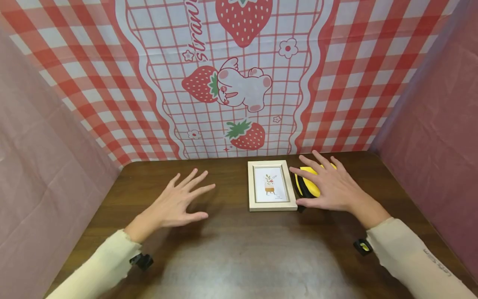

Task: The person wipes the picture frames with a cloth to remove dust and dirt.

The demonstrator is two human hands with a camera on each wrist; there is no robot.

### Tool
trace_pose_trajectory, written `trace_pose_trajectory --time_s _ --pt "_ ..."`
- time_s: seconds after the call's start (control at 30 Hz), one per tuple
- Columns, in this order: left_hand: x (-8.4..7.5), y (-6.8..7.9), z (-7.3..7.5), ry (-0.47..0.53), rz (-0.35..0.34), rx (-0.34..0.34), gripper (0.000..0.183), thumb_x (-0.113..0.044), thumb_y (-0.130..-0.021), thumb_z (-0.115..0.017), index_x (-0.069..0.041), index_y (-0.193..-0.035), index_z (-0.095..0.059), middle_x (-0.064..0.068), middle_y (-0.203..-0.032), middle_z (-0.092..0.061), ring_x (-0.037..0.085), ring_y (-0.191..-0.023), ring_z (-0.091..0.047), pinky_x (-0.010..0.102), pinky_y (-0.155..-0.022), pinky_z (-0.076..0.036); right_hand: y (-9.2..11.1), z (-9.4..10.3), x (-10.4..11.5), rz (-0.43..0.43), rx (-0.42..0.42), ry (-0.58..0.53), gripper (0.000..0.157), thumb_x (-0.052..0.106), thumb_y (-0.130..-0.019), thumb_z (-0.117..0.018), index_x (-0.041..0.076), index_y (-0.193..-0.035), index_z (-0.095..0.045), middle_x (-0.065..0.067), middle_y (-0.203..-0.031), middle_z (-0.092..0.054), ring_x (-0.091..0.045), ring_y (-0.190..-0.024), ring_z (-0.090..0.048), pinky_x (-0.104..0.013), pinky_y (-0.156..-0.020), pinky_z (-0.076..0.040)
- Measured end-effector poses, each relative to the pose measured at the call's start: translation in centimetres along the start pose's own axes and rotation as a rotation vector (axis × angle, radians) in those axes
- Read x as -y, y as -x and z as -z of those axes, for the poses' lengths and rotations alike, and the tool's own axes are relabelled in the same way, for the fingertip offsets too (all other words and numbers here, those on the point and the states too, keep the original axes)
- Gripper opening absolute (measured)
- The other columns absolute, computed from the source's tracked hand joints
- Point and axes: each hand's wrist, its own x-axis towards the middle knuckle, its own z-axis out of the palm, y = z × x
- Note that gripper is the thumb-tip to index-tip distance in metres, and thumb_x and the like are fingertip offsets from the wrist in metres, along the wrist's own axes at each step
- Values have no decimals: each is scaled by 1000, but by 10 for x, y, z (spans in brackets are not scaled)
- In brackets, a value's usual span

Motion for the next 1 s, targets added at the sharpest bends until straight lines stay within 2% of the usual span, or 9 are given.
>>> trace_pose_trajectory --time_s 0.4,0.57,1.0 --pt "-5 -28 -10 70 1 51 82 -73 -102 -61 -38 -174 -44 4 -191 -24 40 -177 -25 82 -134 -27 2 -4 -12 -49 -6 -5 95 74 -83 -84 36 -165 -56 -14 -181 -44 -49 -169 -31 -88 -123 -30" --pt "-8 -38 -14 87 6 68 81 -72 -102 -60 -39 -174 -42 4 -191 -24 40 -178 -24 81 -135 -26 3 -5 -14 -66 17 4 96 75 -84 -83 35 -166 -55 -14 -182 -42 -49 -169 -30 -88 -124 -30" --pt "-16 -79 -23 157 37 67 83 -75 -104 -59 -36 -175 -41 3 -192 -21 40 -178 -21 83 -135 -23 -2 -10 -20 -101 27 14 96 71 -85 -84 35 -168 -51 -17 -182 -41 -52 -168 -30 -89 -123 -30"
